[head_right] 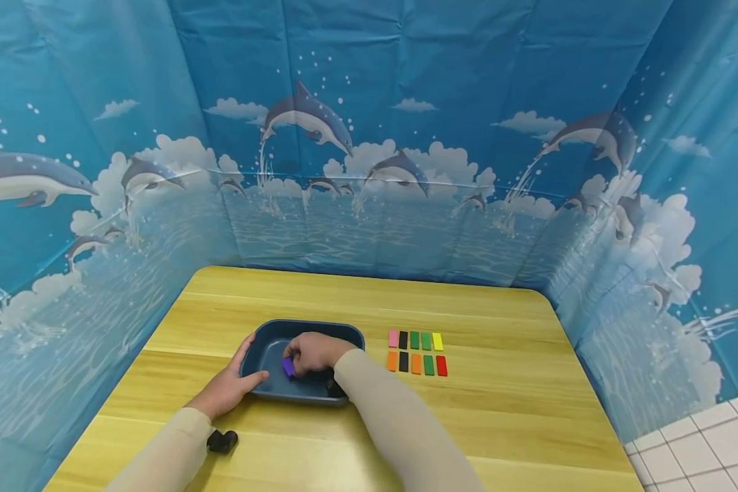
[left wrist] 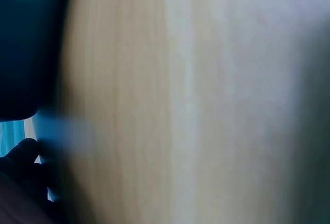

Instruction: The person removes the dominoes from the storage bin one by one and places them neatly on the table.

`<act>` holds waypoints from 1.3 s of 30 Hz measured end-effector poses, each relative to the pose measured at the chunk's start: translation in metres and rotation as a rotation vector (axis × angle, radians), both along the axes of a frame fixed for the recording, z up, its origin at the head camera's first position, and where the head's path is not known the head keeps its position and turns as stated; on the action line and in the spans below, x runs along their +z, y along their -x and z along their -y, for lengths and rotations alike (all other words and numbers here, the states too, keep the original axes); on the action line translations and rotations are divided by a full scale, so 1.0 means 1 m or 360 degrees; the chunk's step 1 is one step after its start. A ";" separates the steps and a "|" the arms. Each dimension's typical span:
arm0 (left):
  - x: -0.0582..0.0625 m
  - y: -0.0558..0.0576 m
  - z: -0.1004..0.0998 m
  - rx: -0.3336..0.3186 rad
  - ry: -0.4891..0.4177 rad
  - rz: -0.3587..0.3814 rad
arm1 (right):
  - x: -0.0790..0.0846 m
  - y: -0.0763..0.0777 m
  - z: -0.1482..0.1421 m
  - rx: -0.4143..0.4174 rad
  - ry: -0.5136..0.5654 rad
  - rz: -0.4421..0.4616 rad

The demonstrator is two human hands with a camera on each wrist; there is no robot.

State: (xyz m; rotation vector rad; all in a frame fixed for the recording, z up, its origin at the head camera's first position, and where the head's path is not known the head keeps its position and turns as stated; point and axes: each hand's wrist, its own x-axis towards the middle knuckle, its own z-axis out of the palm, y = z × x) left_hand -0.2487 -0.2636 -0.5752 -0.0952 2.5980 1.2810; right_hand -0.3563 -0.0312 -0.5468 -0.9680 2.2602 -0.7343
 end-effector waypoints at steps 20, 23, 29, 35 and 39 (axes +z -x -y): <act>-0.001 -0.002 -0.002 -0.0001 -0.0017 0.0022 | 0.049 0.053 -0.131 -0.0688 0.0248 -0.0098; -0.002 -0.002 0.000 -0.0003 -0.0014 0.0025 | 0.039 0.060 -0.170 -0.0883 0.0239 -0.0087; -0.001 -0.001 0.001 -0.0002 -0.0007 0.0033 | 0.018 0.064 -0.234 -0.1099 0.0104 -0.0171; 0.000 -0.001 0.000 -0.0006 0.0004 0.0033 | -0.005 0.059 -0.276 -0.1195 0.0046 -0.0124; 0.000 -0.001 -0.001 -0.0007 0.0008 0.0038 | -0.017 0.054 -0.294 -0.1242 0.0033 -0.0065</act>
